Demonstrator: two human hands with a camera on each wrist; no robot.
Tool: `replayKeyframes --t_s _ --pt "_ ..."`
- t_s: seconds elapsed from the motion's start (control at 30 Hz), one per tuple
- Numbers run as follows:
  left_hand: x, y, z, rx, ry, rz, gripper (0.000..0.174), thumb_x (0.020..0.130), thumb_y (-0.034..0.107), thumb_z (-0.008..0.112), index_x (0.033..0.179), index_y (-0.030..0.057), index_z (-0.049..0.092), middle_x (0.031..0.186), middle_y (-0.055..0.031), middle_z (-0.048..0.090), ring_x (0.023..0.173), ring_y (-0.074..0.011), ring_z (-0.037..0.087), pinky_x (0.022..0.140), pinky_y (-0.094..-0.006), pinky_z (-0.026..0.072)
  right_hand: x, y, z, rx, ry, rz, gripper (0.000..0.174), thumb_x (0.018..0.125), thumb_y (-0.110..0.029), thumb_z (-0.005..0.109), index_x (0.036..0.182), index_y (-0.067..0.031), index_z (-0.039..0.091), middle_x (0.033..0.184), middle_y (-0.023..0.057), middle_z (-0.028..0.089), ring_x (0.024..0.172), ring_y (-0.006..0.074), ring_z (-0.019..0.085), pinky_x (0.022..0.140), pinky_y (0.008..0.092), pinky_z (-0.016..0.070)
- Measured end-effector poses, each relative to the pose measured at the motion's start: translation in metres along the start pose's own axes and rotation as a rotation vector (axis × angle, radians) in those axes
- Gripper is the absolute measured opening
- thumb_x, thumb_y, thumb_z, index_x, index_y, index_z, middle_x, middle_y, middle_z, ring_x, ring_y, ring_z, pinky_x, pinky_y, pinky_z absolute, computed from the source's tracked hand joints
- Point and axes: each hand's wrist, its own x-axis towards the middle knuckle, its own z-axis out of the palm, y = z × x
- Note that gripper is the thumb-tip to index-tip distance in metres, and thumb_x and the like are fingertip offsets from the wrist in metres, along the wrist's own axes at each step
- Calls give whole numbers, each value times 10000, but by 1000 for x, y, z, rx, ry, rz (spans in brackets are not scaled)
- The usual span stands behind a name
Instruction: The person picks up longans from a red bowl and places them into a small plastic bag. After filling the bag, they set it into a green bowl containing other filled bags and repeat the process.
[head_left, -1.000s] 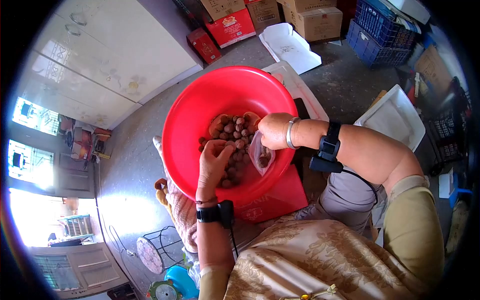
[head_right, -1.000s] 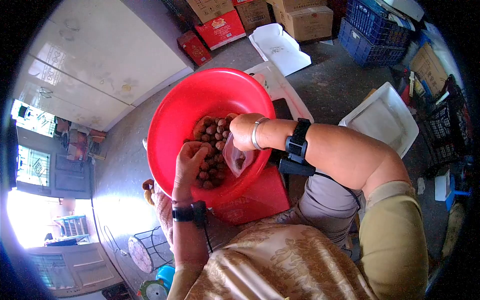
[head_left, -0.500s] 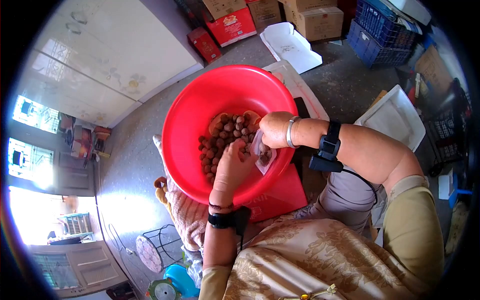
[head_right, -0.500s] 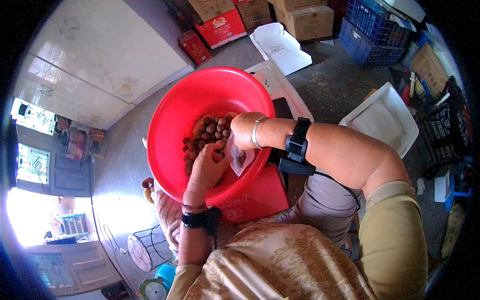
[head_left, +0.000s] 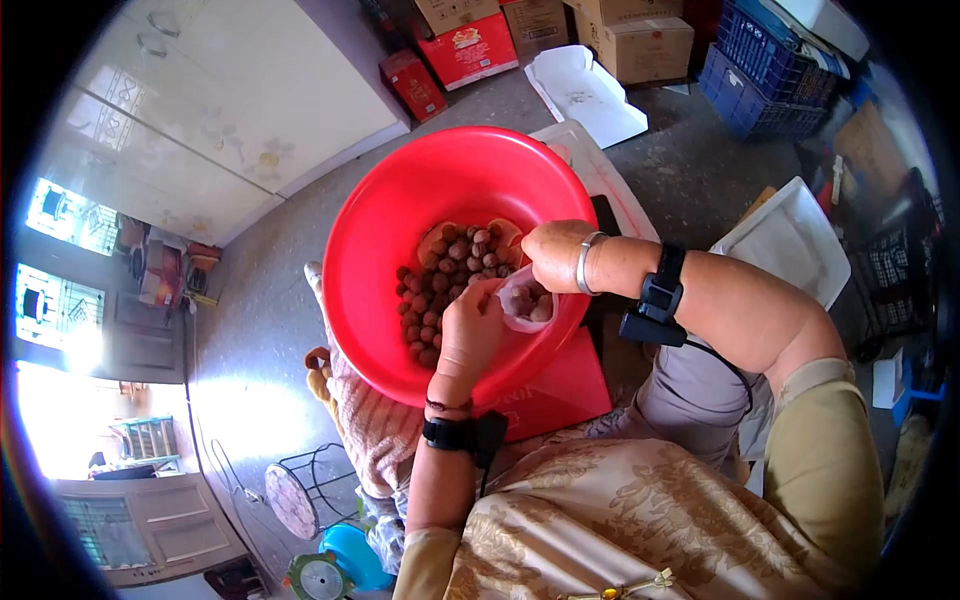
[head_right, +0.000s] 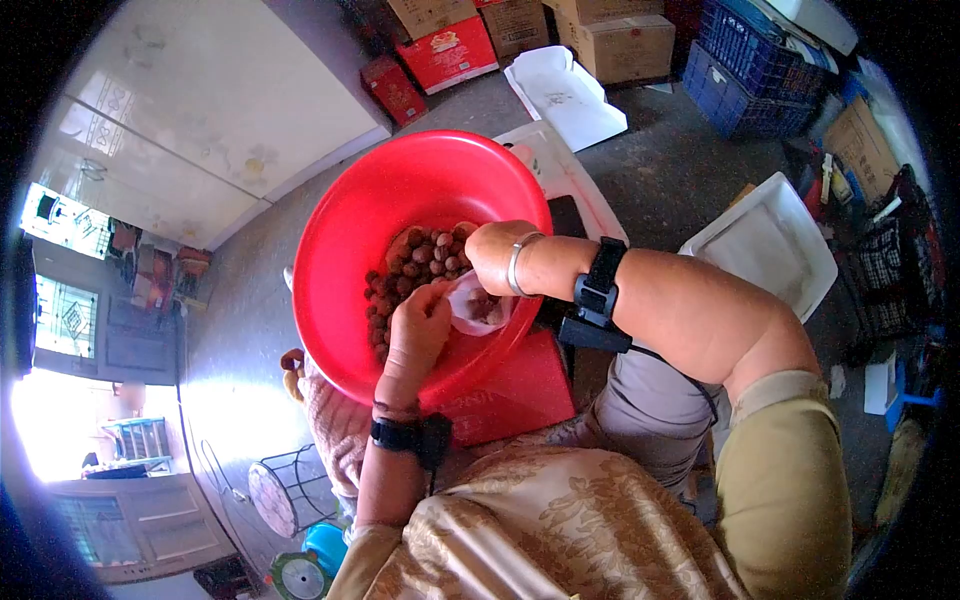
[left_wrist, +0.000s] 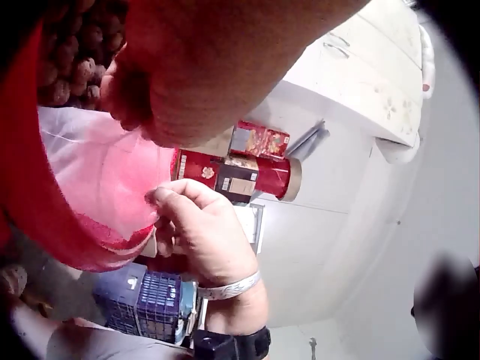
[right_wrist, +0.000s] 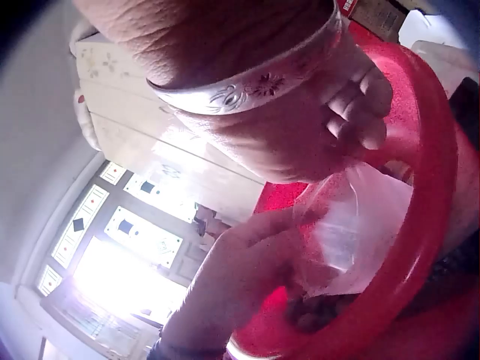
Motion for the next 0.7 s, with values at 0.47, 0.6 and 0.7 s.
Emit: replayKeyframes --t_s 0.47,0.6,0.7 --pt "-9 -59 -86 312 49 -161 290 879 153 673 1141 29 690 891 -162 725 826 -246 708 748 -369 558 5 -4 7 8 3 -18 211 790 -81 638 953 3 742 963 240 714 919 388 706 805 458 557" --pt "-18 -66 -101 449 -32 -227 232 826 174 685 1031 67 707 931 -187 699 881 -363 678 765 -420 537 7 1 11 -1 27 -37 185 793 -140 613 893 -25 718 890 224 707 872 401 693 779 477 549" --pt "-24 -87 -96 536 -192 -372 217 821 183 649 1021 124 707 955 -171 715 944 -370 681 811 -485 520 8 1 11 -20 24 -43 183 789 -140 618 888 -22 716 889 221 708 875 399 694 784 474 548"
